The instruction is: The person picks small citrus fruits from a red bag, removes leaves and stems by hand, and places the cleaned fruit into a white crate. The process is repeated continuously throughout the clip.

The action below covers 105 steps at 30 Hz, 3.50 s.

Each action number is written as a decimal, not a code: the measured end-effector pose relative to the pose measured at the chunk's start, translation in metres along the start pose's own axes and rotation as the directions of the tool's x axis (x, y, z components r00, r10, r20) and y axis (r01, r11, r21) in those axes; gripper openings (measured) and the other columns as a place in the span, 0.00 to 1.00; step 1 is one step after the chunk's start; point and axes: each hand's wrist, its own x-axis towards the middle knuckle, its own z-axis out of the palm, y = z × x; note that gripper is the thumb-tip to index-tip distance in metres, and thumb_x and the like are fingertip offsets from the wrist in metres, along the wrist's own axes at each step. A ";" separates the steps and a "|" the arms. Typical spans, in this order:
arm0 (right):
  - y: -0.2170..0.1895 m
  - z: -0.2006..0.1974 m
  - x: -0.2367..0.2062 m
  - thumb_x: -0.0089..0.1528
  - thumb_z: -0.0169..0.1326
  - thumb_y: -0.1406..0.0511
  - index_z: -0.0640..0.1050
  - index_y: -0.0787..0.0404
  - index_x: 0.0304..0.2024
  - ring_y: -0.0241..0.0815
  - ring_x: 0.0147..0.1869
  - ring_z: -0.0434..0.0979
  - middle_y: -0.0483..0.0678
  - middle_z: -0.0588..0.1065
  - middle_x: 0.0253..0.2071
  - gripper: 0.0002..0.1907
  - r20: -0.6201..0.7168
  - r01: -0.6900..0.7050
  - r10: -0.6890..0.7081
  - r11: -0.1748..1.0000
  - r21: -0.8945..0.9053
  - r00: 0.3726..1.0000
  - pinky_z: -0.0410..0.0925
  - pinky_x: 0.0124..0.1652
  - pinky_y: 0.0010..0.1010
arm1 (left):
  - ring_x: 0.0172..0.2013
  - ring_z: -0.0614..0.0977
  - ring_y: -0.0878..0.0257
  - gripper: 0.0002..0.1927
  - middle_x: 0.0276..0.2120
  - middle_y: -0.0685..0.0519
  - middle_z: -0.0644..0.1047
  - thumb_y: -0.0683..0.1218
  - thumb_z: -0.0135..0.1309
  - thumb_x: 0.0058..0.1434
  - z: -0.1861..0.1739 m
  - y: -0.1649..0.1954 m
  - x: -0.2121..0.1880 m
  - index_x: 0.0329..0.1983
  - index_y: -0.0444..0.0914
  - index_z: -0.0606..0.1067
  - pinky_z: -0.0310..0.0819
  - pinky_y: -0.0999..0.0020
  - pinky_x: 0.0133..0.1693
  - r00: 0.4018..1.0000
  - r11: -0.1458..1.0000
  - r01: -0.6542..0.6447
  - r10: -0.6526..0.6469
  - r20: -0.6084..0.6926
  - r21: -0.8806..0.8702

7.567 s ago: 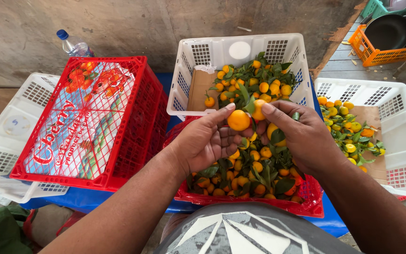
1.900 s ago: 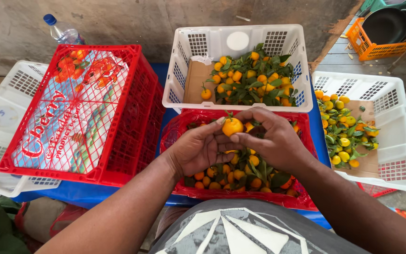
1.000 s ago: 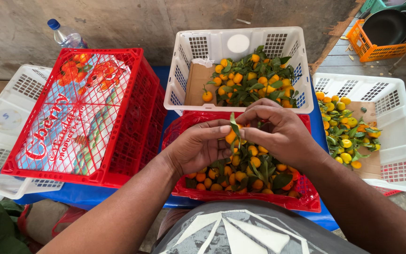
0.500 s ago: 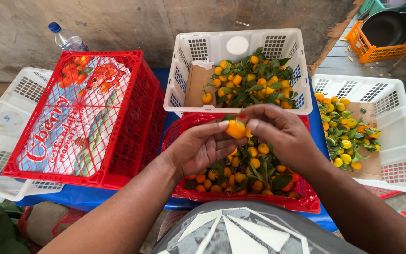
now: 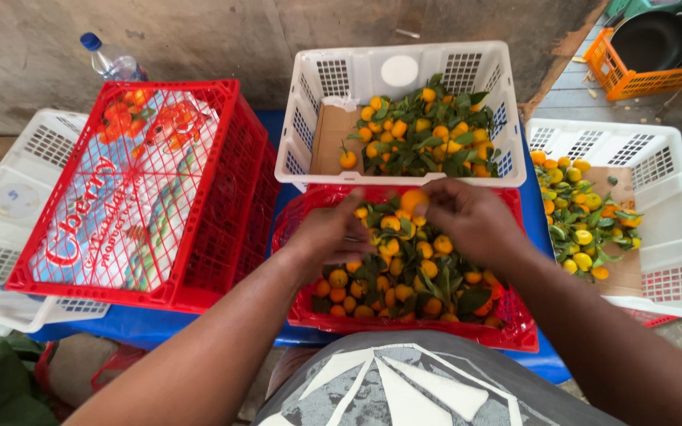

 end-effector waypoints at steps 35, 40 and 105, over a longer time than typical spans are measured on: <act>0.046 0.000 0.009 0.60 0.60 0.58 0.79 0.62 0.51 0.39 0.46 0.80 0.46 0.81 0.43 0.20 -0.022 -0.018 0.022 0.987 0.158 1.000 0.72 0.44 0.34 | 0.45 0.82 0.47 0.16 0.43 0.42 0.82 0.52 0.52 0.65 0.000 -0.046 0.055 0.39 0.36 0.82 0.77 0.54 0.47 0.848 -0.151 -0.503 0.103 0.520 0.851; 0.068 -0.059 0.019 0.70 0.52 0.56 0.76 0.61 0.48 0.41 0.45 0.75 0.46 0.77 0.41 0.15 -0.041 -0.052 0.131 0.635 0.770 0.991 0.69 0.45 0.37 | 0.51 0.80 0.45 0.16 0.49 0.38 0.79 0.47 0.55 0.60 -0.004 -0.094 0.049 0.47 0.35 0.81 0.77 0.53 0.52 0.970 -0.004 -0.245 -0.009 0.245 0.970; -0.001 -0.013 0.039 0.61 0.61 0.61 0.80 0.64 0.48 0.37 0.36 0.75 0.50 0.79 0.38 0.17 0.021 -0.202 0.204 0.944 0.260 0.979 0.67 0.36 0.31 | 0.30 0.78 0.63 0.21 0.33 0.49 0.81 0.58 0.57 0.64 -0.017 -0.039 0.046 0.43 0.35 0.81 0.71 0.65 0.33 0.989 0.957 -0.140 0.150 -0.018 0.256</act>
